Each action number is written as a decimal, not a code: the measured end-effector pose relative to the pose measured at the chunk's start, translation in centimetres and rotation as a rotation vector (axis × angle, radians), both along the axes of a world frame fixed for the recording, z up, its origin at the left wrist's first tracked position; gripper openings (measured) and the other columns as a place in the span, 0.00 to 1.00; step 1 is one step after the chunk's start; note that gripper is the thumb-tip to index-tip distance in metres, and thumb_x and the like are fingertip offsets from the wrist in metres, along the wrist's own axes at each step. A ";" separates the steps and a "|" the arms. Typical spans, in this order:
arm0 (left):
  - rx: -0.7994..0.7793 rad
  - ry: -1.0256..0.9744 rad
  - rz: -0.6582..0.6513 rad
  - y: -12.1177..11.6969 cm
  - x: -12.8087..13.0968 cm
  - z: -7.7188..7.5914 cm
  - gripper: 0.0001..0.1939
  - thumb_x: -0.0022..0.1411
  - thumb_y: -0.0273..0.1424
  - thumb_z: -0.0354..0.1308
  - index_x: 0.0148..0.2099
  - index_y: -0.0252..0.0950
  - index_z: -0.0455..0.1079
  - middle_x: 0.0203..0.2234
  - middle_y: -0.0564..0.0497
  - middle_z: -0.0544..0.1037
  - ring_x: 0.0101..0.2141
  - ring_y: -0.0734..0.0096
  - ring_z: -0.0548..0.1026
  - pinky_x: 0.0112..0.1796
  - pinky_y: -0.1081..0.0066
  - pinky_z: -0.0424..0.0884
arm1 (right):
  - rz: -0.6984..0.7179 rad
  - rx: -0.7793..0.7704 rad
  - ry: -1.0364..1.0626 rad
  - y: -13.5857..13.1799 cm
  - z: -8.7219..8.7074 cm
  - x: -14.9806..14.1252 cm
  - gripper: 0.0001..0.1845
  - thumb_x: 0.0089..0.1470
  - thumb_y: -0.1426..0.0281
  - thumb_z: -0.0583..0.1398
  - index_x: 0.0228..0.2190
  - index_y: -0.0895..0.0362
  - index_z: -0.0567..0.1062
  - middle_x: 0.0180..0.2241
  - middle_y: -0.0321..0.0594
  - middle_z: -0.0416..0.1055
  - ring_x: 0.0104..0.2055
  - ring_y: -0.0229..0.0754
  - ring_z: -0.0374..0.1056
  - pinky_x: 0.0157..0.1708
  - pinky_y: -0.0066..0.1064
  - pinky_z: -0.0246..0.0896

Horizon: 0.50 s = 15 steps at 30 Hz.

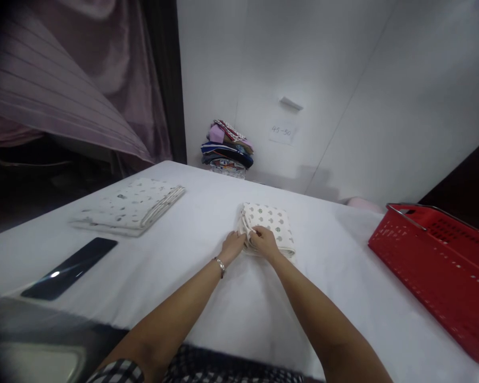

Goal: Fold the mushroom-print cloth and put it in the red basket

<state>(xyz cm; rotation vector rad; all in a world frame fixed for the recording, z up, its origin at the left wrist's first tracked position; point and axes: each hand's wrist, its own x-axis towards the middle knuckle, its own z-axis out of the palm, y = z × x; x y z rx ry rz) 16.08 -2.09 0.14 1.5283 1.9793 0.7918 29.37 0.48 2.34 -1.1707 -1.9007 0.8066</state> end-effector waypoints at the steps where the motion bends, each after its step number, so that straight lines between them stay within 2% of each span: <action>1: 0.004 0.000 -0.004 -0.2 0.0 0.0 0.17 0.63 0.33 0.43 0.47 0.39 0.71 0.49 0.44 0.74 0.56 0.60 0.62 0.50 0.63 0.59 | 0.012 0.012 -0.015 0.0 0.0 -0.1 0.13 0.47 0.64 0.54 0.28 0.56 0.76 0.23 0.34 0.70 0.28 0.39 0.63 0.30 0.28 0.57; 4: 0.033 0.045 -0.033 -0.7 0.1 -0.1 0.18 0.62 0.32 0.45 0.50 0.38 0.70 0.53 0.44 0.71 0.60 0.57 0.56 0.53 0.59 0.54 | 0.057 0.041 -0.079 -0.1 0.0 -0.3 0.14 0.48 0.65 0.53 0.31 0.55 0.76 0.25 0.34 0.71 0.28 0.39 0.64 0.31 0.28 0.58; 7: 0.047 0.157 -0.078 -1.1 0.2 0.2 0.16 0.62 0.32 0.45 0.42 0.39 0.75 0.53 0.45 0.70 0.61 0.54 0.52 0.55 0.57 0.52 | 0.070 0.070 -0.164 0.0 -0.2 -0.5 0.14 0.49 0.67 0.53 0.33 0.54 0.77 0.28 0.35 0.73 0.29 0.39 0.65 0.33 0.29 0.58; 11: 0.062 0.238 -0.086 -1.8 0.3 0.6 0.16 0.62 0.32 0.46 0.36 0.37 0.76 0.52 0.45 0.71 0.60 0.54 0.53 0.54 0.57 0.52 | 0.068 0.066 -0.224 0.3 -0.5 -0.7 0.14 0.48 0.68 0.53 0.34 0.54 0.78 0.30 0.37 0.75 0.31 0.41 0.66 0.35 0.30 0.59; 15: 0.108 0.256 -0.095 -2.5 0.1 0.6 0.14 0.61 0.30 0.48 0.32 0.37 0.75 0.48 0.45 0.72 0.56 0.57 0.59 0.52 0.61 0.56 | 0.058 0.035 -0.261 0.2 -0.9 -0.9 0.14 0.49 0.69 0.53 0.34 0.54 0.78 0.30 0.37 0.75 0.31 0.41 0.67 0.34 0.30 0.59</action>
